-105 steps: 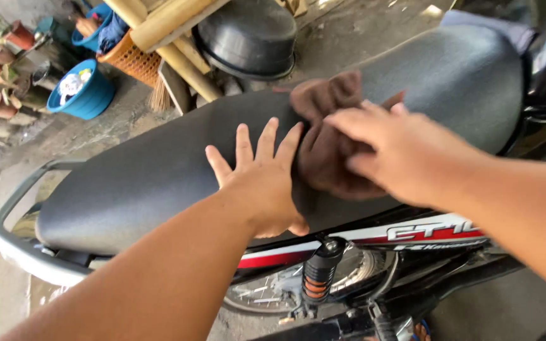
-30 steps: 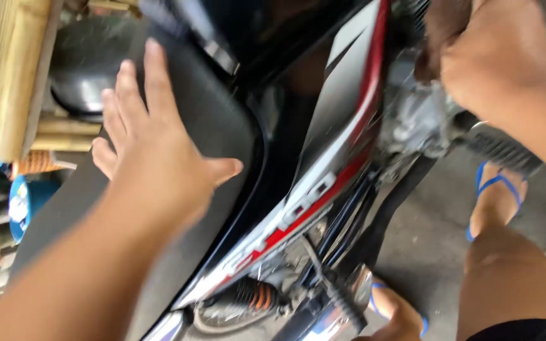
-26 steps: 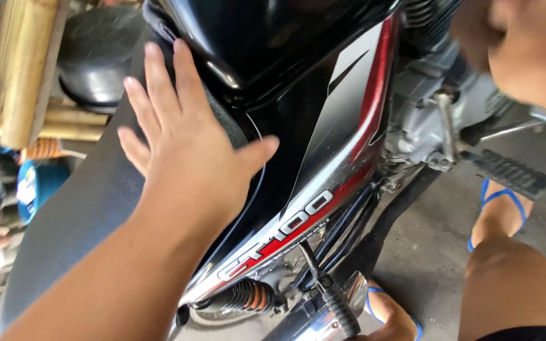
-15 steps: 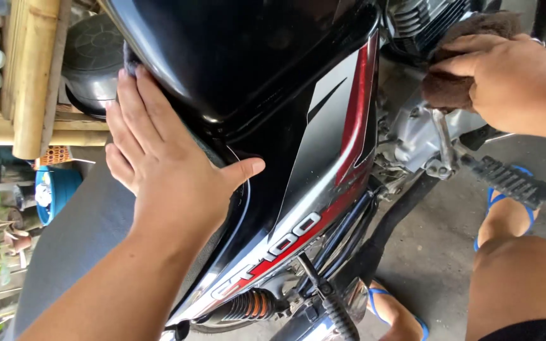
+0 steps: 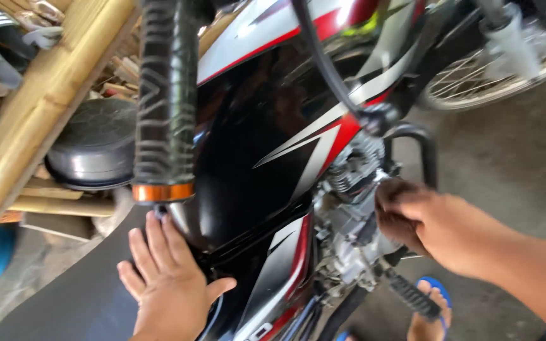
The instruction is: Cleaning a motorcycle with a cloth.
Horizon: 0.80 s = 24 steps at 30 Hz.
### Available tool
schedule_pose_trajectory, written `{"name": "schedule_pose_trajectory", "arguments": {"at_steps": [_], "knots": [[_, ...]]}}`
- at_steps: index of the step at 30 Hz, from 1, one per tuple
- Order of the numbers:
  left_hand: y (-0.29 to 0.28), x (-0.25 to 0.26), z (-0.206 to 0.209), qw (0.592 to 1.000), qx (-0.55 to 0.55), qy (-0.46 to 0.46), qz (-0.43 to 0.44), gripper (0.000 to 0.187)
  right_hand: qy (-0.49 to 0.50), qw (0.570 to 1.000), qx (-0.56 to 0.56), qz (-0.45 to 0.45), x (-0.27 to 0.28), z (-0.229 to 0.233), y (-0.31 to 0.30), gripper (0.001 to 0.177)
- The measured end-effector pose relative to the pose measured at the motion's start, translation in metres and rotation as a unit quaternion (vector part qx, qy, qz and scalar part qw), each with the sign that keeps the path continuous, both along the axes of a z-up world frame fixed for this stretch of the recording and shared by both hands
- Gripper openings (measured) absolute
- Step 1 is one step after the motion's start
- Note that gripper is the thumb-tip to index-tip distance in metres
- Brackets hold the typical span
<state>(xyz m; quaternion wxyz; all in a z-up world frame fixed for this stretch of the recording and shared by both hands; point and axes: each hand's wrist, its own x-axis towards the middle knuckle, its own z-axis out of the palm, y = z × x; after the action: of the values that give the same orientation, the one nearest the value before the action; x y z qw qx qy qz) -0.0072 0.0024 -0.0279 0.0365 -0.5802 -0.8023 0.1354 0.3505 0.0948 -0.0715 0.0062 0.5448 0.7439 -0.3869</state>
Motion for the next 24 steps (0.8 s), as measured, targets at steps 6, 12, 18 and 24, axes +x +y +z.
{"name": "schedule_pose_trajectory", "arguments": {"at_steps": [6, 12, 18, 24], "knots": [[-0.009, -0.037, -0.061, 0.967, 0.207, 0.094, -0.115, 0.145, 0.100, 0.970, 0.006, -0.223, 0.027, 0.037, 0.017, 0.043], [0.030, -0.149, -0.132, 0.946, 0.164, 0.279, 0.029, 0.044, 0.232, 0.923, 0.022, -0.306, 0.076, 0.044, 0.018, 0.058], [0.057, -0.024, 0.102, 0.855, 0.290, -0.403, 0.149, 0.027, 0.405, 0.804, 0.418, -0.124, 0.144, 0.081, 0.111, 0.025], [0.114, 0.094, 0.190, 0.875, 0.287, -0.386, 0.049, 0.041, 0.056, 0.931, 0.333, -0.141, 0.105, 0.156, 0.172, 0.048]]}}
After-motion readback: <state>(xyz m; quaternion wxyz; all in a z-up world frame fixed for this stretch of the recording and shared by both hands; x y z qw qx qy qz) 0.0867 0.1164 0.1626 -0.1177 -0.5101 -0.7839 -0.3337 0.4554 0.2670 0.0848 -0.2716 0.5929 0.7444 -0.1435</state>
